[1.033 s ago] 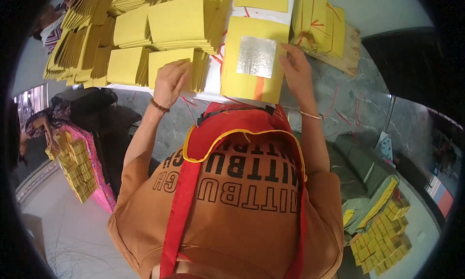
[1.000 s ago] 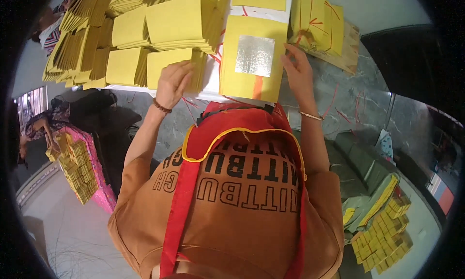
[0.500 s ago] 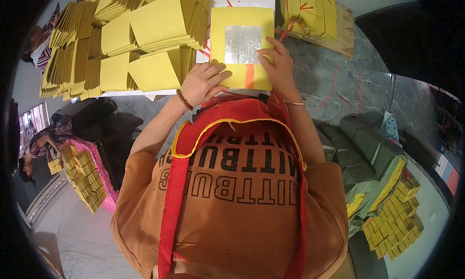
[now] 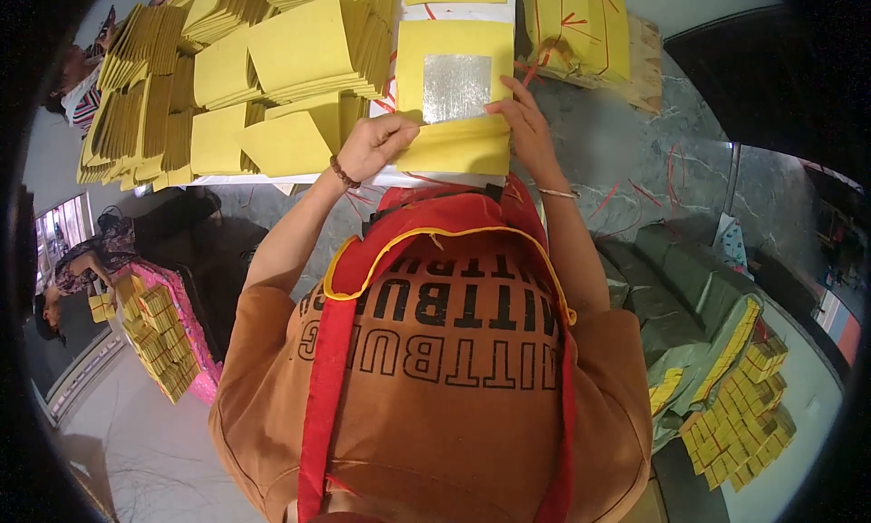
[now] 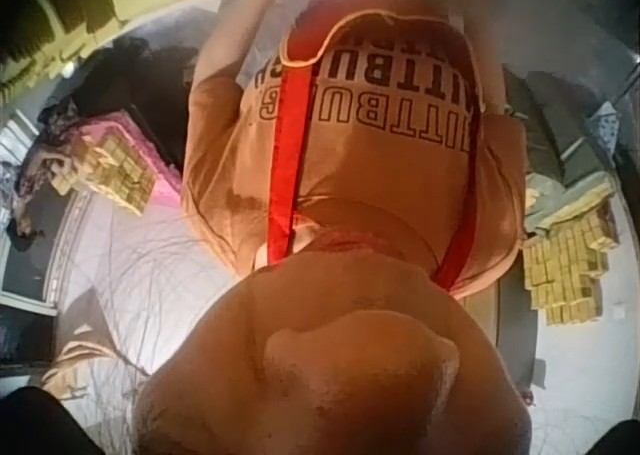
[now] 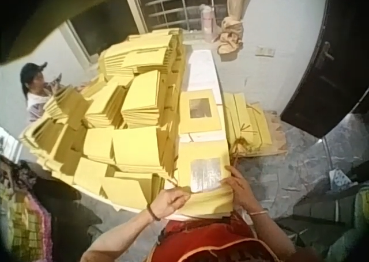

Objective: The recorder is counting and stacking yellow paper sheets with a reflective square on them.

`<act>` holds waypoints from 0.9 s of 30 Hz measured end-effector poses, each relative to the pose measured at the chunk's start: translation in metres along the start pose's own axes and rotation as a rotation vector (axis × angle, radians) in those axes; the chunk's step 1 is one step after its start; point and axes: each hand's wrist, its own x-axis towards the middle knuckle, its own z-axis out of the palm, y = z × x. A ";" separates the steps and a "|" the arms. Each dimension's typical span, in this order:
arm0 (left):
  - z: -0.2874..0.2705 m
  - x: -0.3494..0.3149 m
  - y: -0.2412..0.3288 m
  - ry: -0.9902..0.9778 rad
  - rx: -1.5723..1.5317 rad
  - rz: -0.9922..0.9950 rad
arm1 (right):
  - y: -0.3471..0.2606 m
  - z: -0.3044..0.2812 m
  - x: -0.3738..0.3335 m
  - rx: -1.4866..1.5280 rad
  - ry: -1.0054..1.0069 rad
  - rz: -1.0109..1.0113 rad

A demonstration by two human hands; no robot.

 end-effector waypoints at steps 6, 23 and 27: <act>0.000 0.003 -0.005 -0.012 -0.100 -0.085 | -0.001 0.002 -0.001 0.107 0.023 0.050; -0.004 0.012 -0.018 -0.104 -0.308 -0.227 | -0.018 0.007 -0.005 0.180 0.028 0.111; -0.004 0.016 -0.017 -0.087 -0.372 -0.270 | -0.005 0.000 -0.004 0.077 0.007 0.000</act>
